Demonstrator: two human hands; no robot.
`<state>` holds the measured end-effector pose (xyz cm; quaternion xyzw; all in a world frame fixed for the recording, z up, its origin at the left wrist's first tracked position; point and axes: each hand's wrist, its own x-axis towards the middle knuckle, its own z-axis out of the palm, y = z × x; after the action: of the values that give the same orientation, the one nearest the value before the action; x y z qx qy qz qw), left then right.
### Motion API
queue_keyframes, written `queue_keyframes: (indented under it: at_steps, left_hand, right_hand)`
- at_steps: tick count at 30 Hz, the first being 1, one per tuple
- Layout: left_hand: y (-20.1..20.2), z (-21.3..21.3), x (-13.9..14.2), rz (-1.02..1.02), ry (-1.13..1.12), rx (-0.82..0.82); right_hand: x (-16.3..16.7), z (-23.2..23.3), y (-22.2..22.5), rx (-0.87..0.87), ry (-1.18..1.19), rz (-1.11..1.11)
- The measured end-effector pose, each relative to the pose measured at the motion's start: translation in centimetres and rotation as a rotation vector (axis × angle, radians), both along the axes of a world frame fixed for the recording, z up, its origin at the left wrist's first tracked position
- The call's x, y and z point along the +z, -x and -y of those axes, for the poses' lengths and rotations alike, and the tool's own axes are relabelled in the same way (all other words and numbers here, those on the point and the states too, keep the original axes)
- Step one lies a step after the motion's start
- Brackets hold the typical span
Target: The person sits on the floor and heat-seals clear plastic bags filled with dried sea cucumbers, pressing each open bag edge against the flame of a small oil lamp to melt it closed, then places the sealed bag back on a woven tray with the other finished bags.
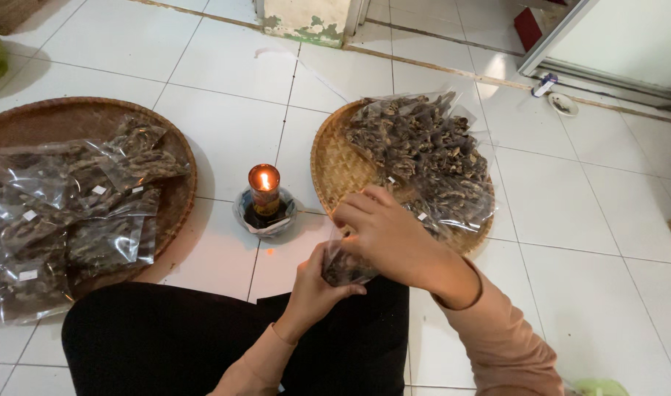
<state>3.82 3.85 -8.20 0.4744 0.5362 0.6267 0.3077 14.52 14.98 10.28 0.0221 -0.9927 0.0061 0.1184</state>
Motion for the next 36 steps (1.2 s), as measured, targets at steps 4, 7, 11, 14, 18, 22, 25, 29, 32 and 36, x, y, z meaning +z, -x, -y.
queue_keyframes:
  at_steps: [4, 7, 11, 14, 18, 22, 25, 29, 32, 36]
  left_hand:
    - [0.2, 0.2, -0.5, 0.054, 0.025, -0.058]
    - [0.6, 0.1, -1.1, 0.186, -0.042, -0.102]
    - [0.4, 0.0, -2.3, 0.320, -0.090, -0.107]
    - [-0.3, -0.6, -3.5, 0.384, -0.117, -0.124]
    - [-0.8, -0.8, -4.8, 0.466, -0.042, -0.146]
    - [-1.2, -0.7, -4.9, 0.241, -0.027, -0.048]
    - [-1.6, -0.8, -4.2, 0.192, -0.053, -0.034]
    - [-2.4, 0.0, -3.2, -0.119, -0.155, 0.052]
    - [-3.5, 1.0, -3.1, -0.414, -0.175, 0.217]
    - [-5.3, 2.2, -4.7, -0.594, -0.122, 0.206]
  right_hand:
    - [-0.4, -1.1, 0.0, -0.027, 0.194, -0.049]
    - [-1.5, -3.4, -2.3, -0.021, 0.439, -0.194]
    - [-8.1, -5.9, -6.8, -0.282, 0.846, -0.533]
    - [-16.3, -5.9, -8.7, -0.588, 1.204, -0.793]
    - [-23.4, -4.0, -9.4, -0.883, 1.305, -0.803]
    - [-25.1, 0.7, -10.2, -1.009, 1.014, -0.496]
    - [-22.8, 3.3, -9.2, -0.733, 1.122, -0.815]
    - [-17.1, 5.0, -8.5, -0.728, 0.926, -0.805]
    - [-14.7, 5.6, -8.1, -0.728, 0.814, -0.637]
    - [-17.7, 6.0, -7.5, -0.744, 0.769, -0.610]
